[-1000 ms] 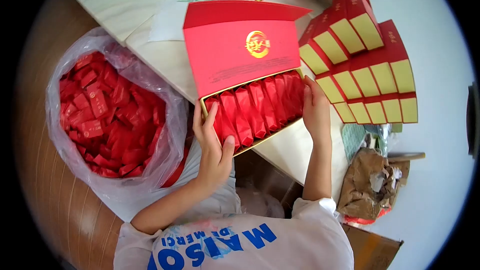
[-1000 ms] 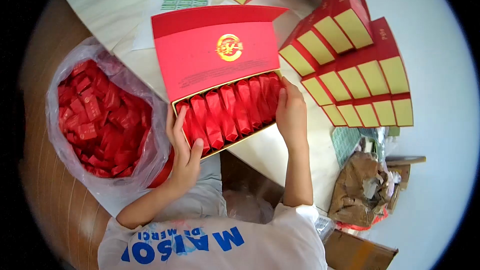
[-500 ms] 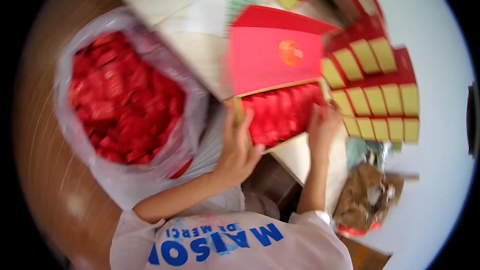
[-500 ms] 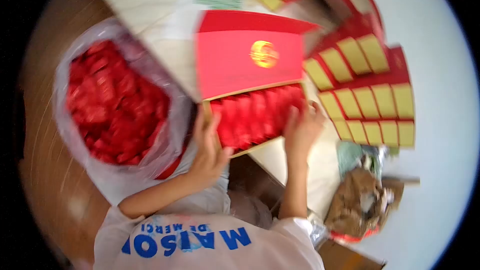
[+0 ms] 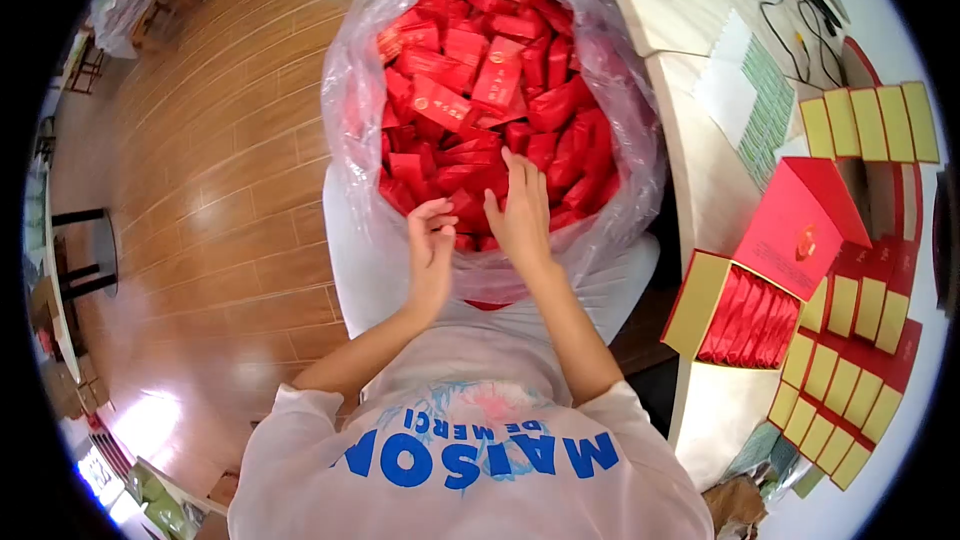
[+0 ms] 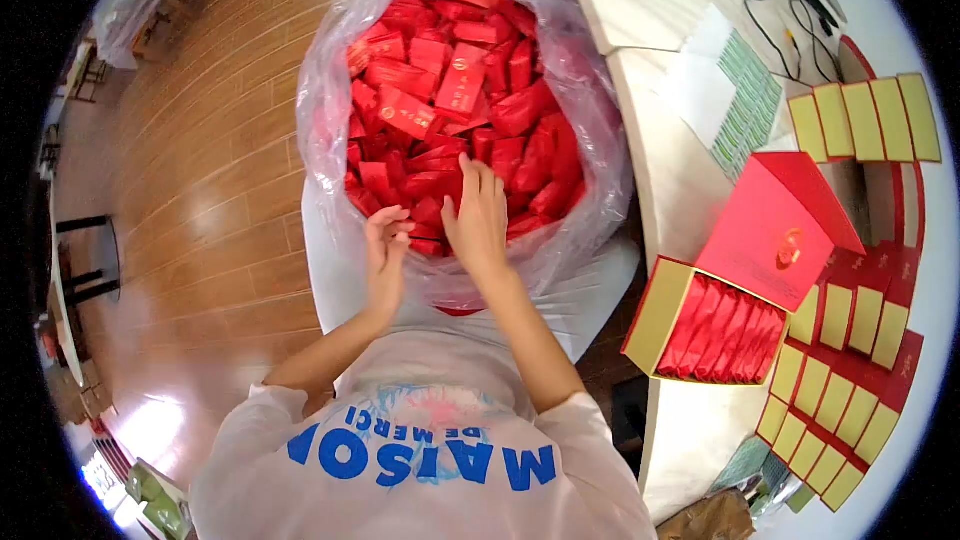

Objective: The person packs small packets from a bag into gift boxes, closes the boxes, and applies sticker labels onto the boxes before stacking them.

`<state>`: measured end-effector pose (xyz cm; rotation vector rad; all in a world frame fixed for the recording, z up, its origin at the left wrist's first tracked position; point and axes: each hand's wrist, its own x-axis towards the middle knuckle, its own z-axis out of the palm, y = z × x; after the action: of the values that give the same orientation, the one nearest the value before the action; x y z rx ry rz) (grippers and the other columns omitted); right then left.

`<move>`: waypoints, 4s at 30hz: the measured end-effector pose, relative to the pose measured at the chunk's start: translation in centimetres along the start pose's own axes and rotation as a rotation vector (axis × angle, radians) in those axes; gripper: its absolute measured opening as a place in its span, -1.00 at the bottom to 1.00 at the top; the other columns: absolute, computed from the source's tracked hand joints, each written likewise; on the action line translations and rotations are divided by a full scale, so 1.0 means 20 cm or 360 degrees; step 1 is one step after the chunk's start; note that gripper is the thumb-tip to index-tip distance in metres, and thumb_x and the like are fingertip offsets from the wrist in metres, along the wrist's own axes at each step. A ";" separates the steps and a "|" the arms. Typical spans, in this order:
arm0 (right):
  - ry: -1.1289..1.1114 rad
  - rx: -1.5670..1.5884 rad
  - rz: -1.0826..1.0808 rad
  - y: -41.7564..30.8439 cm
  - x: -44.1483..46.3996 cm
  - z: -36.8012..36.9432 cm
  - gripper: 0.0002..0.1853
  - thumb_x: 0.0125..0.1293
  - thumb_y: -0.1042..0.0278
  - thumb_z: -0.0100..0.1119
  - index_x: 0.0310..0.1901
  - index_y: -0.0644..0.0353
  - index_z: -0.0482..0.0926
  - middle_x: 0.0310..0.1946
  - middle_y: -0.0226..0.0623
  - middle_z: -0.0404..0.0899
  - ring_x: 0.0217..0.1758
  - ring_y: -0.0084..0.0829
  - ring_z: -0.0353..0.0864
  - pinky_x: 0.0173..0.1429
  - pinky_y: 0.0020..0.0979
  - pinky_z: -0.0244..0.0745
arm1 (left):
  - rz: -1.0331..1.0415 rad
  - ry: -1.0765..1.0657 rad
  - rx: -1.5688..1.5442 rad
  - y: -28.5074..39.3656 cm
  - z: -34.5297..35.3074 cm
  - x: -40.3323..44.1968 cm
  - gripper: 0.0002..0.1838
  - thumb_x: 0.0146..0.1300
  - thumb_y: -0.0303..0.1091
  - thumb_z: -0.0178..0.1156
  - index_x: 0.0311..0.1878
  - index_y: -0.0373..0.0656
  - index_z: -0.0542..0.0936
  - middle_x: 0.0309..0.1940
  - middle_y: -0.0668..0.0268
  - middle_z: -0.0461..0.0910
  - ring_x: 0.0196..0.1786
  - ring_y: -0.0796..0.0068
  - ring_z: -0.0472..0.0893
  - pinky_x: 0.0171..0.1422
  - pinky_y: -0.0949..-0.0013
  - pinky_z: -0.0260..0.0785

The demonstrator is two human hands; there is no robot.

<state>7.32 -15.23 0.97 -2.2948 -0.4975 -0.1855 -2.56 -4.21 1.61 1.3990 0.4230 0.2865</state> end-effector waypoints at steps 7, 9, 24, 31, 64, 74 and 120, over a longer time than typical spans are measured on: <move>-0.0612 -0.0585 -0.0091 0.00 0.10 0.20 -0.37 0.01 0.36 0.40 0.18 0.17 0.44 -0.14 -0.11 0.38 0.02 -0.09 0.41 0.01 -0.14 0.43 | -0.0240 0.0255 -0.0060 -0.04 -0.19 -0.07 -0.64 0.37 -0.50 -0.04 0.22 -0.20 0.29 0.05 0.26 0.38 0.02 0.49 0.42 0.24 0.41 0.24; -0.0638 -0.0619 -0.0070 0.08 0.02 0.26 -0.44 0.00 0.34 0.40 0.09 0.19 0.47 -0.16 -0.13 0.38 -0.01 -0.10 0.43 -0.03 -0.15 0.45 | -0.0308 0.0273 -0.0147 -0.07 -0.17 -0.08 -0.64 0.37 -0.51 -0.05 0.22 -0.20 0.29 0.05 0.26 0.37 0.02 0.50 0.42 0.24 0.42 0.24; -0.1205 0.1492 0.1187 -0.09 -0.13 -0.27 -0.56 0.29 0.17 0.30 0.07 0.25 0.48 -0.09 -0.39 0.58 -0.06 -0.61 0.54 0.03 -0.51 0.46 | -0.0607 -0.0689 -0.0778 0.17 0.03 0.18 -0.24 0.36 -0.20 0.17 0.48 -0.14 0.00 0.30 0.12 0.35 0.31 0.29 0.41 0.35 0.23 0.31; -0.1078 0.1667 0.1073 -0.12 -0.26 -0.36 -0.45 0.26 0.32 0.31 0.22 0.28 0.33 0.05 -0.33 0.51 0.07 -0.55 0.48 0.17 -0.44 0.41 | -0.0751 -0.0051 -0.1268 0.08 -0.05 0.30 -0.54 0.36 -0.14 0.13 0.19 -0.26 0.42 0.07 0.18 0.55 0.15 0.29 0.53 0.30 0.23 0.36; 0.1088 0.0286 0.0727 -0.12 -0.88 -1.83 -0.47 0.12 0.57 0.10 0.19 0.24 0.32 -0.09 -0.11 0.55 -0.04 -0.35 0.58 0.09 -0.39 0.44 | 0.1374 -0.2381 0.0406 0.86 1.58 -0.15 -0.66 0.33 -0.41 0.03 0.16 -0.24 0.46 0.13 0.08 0.47 0.27 0.14 0.40 0.37 0.20 0.19; 0.1258 0.0133 0.0913 0.17 -1.04 -1.95 -0.12 0.01 0.70 0.02 0.46 0.14 0.06 0.07 -0.06 0.41 0.04 -0.19 0.54 0.16 -0.38 0.41 | 0.2062 -0.2570 0.0853 0.58 2.22 -0.30 -0.82 0.29 -0.44 0.05 -0.05 -0.19 0.49 -0.08 0.18 0.49 0.04 0.08 0.45 0.18 0.12 0.28; 0.0791 -0.0645 0.0942 0.45 -0.75 -2.07 -0.43 0.23 0.65 0.09 0.28 0.11 0.29 0.09 -0.06 0.42 -0.04 0.01 0.56 -0.05 -0.17 0.56 | 0.2032 -0.2711 0.1049 0.53 2.17 -0.32 -0.70 0.13 -0.10 0.21 -0.24 -0.16 0.59 -0.27 0.23 0.59 -0.04 0.32 0.53 0.35 0.12 0.13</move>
<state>-2.00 -55.01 19.67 -2.5453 0.5137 -0.5783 11.81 -43.75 17.89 1.8371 -1.9704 -0.1444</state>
